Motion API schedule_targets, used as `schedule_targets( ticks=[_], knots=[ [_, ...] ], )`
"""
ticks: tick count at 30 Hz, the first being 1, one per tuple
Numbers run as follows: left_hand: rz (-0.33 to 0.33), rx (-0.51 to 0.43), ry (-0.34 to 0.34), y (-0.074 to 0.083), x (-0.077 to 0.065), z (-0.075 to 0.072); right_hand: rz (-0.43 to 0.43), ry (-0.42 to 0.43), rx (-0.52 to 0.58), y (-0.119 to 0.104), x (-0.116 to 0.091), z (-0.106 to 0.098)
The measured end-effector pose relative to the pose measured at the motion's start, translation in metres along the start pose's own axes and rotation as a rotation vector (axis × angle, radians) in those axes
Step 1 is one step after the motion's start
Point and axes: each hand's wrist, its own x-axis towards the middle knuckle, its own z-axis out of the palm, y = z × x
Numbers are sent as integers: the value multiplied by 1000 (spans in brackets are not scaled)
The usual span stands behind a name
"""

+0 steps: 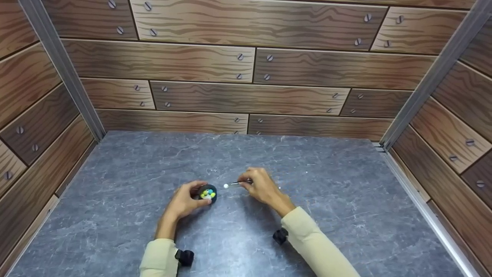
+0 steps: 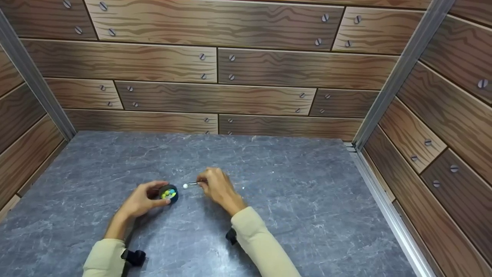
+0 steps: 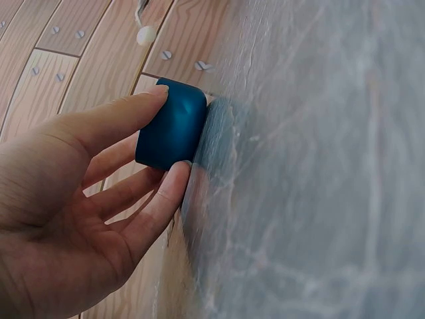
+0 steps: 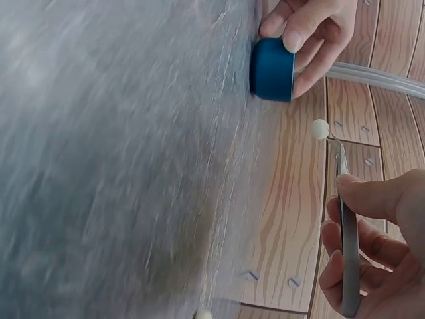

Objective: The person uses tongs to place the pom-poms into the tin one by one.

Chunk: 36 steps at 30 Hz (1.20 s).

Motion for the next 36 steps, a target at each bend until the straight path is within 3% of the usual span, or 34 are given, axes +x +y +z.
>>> schedule_targets(
  ticks=[28, 36],
  knots=[
    [36, -9, 6, -2, 0, -1, 4, -72, 8, -25, 12, 26],
    [15, -19, 4, -1, 1, 1, 0, -76, 5, -30, 14, 30]
  ],
)
